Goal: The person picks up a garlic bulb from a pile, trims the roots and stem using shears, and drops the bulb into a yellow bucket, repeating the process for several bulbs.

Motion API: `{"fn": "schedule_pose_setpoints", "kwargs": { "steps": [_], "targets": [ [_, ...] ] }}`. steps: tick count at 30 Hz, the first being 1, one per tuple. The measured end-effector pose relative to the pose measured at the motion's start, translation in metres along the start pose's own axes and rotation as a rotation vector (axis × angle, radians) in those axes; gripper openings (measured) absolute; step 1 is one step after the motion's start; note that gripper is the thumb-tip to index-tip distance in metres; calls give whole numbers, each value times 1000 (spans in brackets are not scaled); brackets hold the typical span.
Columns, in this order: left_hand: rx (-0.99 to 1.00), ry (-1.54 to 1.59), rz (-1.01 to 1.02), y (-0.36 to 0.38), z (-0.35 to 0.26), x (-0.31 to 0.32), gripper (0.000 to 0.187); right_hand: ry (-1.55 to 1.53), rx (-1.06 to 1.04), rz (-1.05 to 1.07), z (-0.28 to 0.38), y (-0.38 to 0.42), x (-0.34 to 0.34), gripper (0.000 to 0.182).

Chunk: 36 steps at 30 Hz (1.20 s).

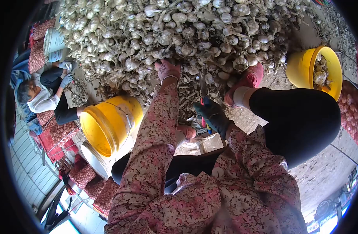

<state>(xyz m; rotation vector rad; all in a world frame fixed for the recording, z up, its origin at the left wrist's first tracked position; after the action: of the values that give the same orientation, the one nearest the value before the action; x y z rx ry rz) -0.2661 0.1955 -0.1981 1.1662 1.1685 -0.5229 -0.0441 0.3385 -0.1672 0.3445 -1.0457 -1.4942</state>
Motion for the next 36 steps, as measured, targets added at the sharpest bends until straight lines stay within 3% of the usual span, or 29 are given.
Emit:
{"fn": "schedule_pose_setpoints", "kwargs": {
  "steps": [2, 3, 4, 5, 6, 7, 8, 10, 11, 13, 14, 15, 16, 17, 18, 21, 22, 24, 25, 28, 32, 34, 36],
  "targets": [
    [-42, -12, 166, -4, 0, 2, 88, 200, -96, 32, -6, -11, -5, 41],
    [-18, -16, 112, -9, 3, 5, 80, 198, -96, 33, 1, -10, -5, 41],
    [-19, -19, 107, -13, 15, 16, 80, 441, -132, 15, 18, -5, -4, 46],
    [42, 73, 4, -19, 23, 20, 78, 683, -171, -5, 32, 0, -3, 50],
    [105, 164, -100, -22, 30, 19, 77, 680, -178, -2, 36, 3, -1, 50],
    [333, 245, -238, -6, 29, 2, 65, 651, -216, -28, 40, 8, -3, 53],
    [338, 242, -243, 4, 39, 0, 65, 621, -254, -56, 44, 12, -4, 56],
    [213, 1553, 364, 32, 51, 11, 50, 643, -231, -53, 47, 18, -2, 58],
    [213, 1551, 354, 47, 62, 7, 50, 732, -377, -80, 59, 23, 2, 59],
    [460, 1490, 182, 72, 86, -5, 43, 964, -659, -164, 79, 34, 15, 56],
    [538, 1466, 116, 82, 100, -5, 41, 964, -668, -149, 80, 35, 18, 56],
    [500, 1577, 227, 84, 118, 15, 44, 1049, -796, -165, 91, 44, 25, 54],
    [334, 1740, 397, 104, 115, 6, 48, 1131, -927, -185, 101, 57, 34, 52],
    [131, 1903, 538, 126, 111, -4, 53, 1230, -868, -173, 102, 60, 40, 54],
    [138, 1909, 533, 136, 112, -7, 53, 1234, -876, -171, 100, 64, 43, 54],
    [449, 1500, 213, 149, 116, -38, 63, 1417, -994, -222, 95, 83, 51, 60],
    [452, 1507, 213, 154, 121, -38, 63, 1460, -959, -204, 90, 85, 51, 67],
    [494, 1109, -11, 174, 119, -63, 72, 1508, -929, -194, 82, 89, 50, 73],
    [400, 975, 26, 182, 118, -71, 80, 1533, -856, -139, 72, 86, 48, 69],
    [396, 975, 145, 202, 114, -76, 75, 1506, -744, -47, 53, 86, 47, 61],
    [461, 987, 164, 203, 127, -55, 71, 1454, -674, 52, 39, 87, 46, 49],
    [440, 774, 101, 201, 134, -49, 68, 1499, -604, 69, 33, 80, 42, 47],
    [415, 769, 130, 198, 135, -38, 67, 1539, -523, 83, 26, 74, 36, 44]
  ]
}}
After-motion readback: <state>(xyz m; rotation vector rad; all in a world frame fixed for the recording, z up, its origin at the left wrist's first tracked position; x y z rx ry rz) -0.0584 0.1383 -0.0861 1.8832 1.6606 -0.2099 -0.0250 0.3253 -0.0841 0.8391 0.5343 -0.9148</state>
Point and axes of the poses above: each hand's wrist, its own y-axis away from the middle knuckle, its own x-axis out of the palm, z = x × y, the point moved 8 cm from there along -y, towards the middle knuckle, and after that the axes turned 2 degrees about -x, right-handed, at the moved point
